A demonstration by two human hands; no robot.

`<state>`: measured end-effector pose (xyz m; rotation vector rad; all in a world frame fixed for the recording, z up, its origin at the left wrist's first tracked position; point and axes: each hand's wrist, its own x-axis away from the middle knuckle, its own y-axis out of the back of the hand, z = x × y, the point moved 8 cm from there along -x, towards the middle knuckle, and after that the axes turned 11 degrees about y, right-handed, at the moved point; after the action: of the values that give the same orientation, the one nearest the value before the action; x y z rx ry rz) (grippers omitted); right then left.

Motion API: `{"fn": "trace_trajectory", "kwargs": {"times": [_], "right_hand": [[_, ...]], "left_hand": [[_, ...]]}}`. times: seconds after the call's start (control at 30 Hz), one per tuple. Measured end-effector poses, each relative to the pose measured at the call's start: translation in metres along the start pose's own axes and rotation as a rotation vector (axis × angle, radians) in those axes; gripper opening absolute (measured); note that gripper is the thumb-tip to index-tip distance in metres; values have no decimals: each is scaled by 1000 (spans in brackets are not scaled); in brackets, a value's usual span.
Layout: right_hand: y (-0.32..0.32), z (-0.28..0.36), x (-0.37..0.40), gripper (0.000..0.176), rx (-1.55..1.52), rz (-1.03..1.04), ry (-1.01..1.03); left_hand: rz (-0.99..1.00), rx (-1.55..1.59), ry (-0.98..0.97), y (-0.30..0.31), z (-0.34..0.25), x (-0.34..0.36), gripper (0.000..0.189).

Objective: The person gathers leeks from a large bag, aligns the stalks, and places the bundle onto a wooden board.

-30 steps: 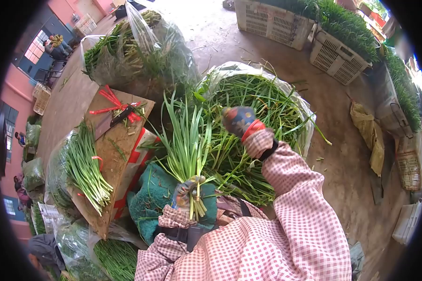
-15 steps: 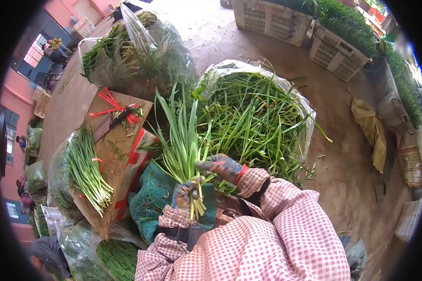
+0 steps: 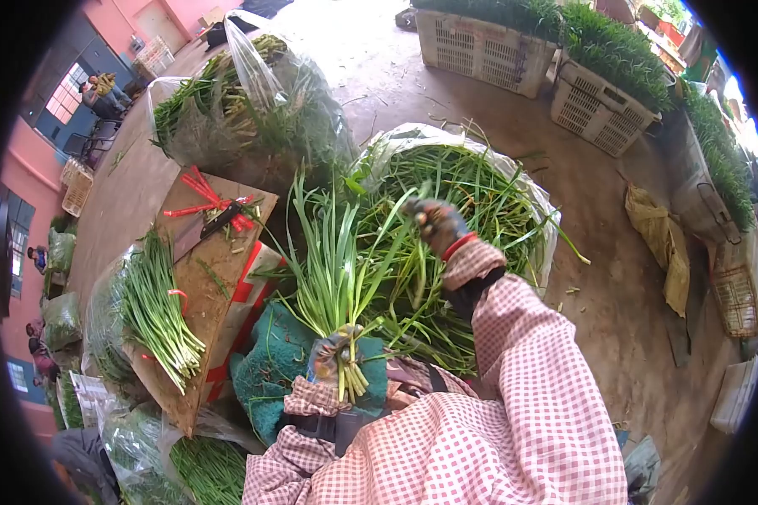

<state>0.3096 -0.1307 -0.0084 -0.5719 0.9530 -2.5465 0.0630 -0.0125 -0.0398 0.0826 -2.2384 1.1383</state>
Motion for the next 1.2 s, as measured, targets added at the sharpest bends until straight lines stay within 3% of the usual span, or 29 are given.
{"fn": "trace_trajectory", "kwargs": {"times": [0.03, 0.17, 0.23, 0.27, 0.33, 0.37, 0.4, 0.43, 0.5, 0.57, 0.6, 0.63, 0.7, 0.73, 0.77, 0.83, 0.87, 0.9, 0.97, 1.0, 1.03, 1.1, 1.17, 1.2], "right_hand": [[2, 20, -6, 13, -7, -67, 26], [64, 118, -56, 11, -105, -11, 446], [76, 136, -35, 11, -148, -296, 424], [57, 140, -22, 13, -196, -233, 536], [-29, 113, 49, 20, 567, 238, 469], [-43, 74, 68, 31, 682, 293, 238], [-73, 44, 97, 45, 863, 604, 544], [-104, 27, 130, 56, 1062, 752, 686], [-130, 8, 166, 56, 1285, 806, 1013], [-119, -26, 167, 49, 1689, 810, 772], [-120, -17, 175, 39, 1579, 730, 945], [-114, -17, 178, 39, 1588, 724, 946], [-100, -15, 185, 31, 1506, 761, 883], [-91, -16, 188, 26, 1528, 791, 751], [-81, -15, 195, 26, 1532, 791, 751], [-51, -7, 201, 16, 1448, 681, 747], [-20, -11, 194, 15, 1600, 653, 549], [9, -10, 188, 16, 1739, 617, 343], [31, 11, 187, 20, 2075, 626, 343], [33, 21, 182, 30, 1879, 470, 199], [28, 18, 176, 30, 1882, 463, 194], [43, 7, 157, 41, 1423, 100, -43], [34, -19, 139, 47, 1560, 155, -179], [41, -38, 123, 43, 1703, 239, -112]], "left_hand": [[-5, -79, -22, 3, -1, -1, 38], [-8, -38, -184, -8, -11, 10, 36], [-16, -113, -179, -9, -15, 10, 40], [-15, -109, -184, -9, -16, 9, 40], [3, -123, -228, -11, -17, 6, 46], [11, -134, -243, -13, -16, 4, 50], [11, -135, -234, -18, -16, 4, 50], [-76, -135, -239, -21, -18, 5, 37], [-162, -148, -230, -18, -16, 7, 26], [-4, -73, -334, -22, -20, 9, 25], [-152, -54, -228, -15, -16, 8, 24], [-53, -97, -331, -29, -22, 9, 27], [4, 68, -107, -7, -20, -5, 30], [-98, 118, -131, -7, -25, -1, 31], [11, -96, -429, -24, -41, 10, 29], [-61, 129, -288, -11, -40, 9, 29], [186, 325, -293, -17, -40, 8, 27], [285, 370, -244, -41, -48, 15, 27], [370, 413, -240, -56, -54, 20, 24], [465, 450, -239, -74, -57, 27, 30], [456, 460, -249, -81, -56, 30, 24], [566, 385, -242, -88, -58, 33, 15], [562, 390, -370, -88, -68, 42, 56], [575, 357, -372, -99, -71, 50, 63]]}}
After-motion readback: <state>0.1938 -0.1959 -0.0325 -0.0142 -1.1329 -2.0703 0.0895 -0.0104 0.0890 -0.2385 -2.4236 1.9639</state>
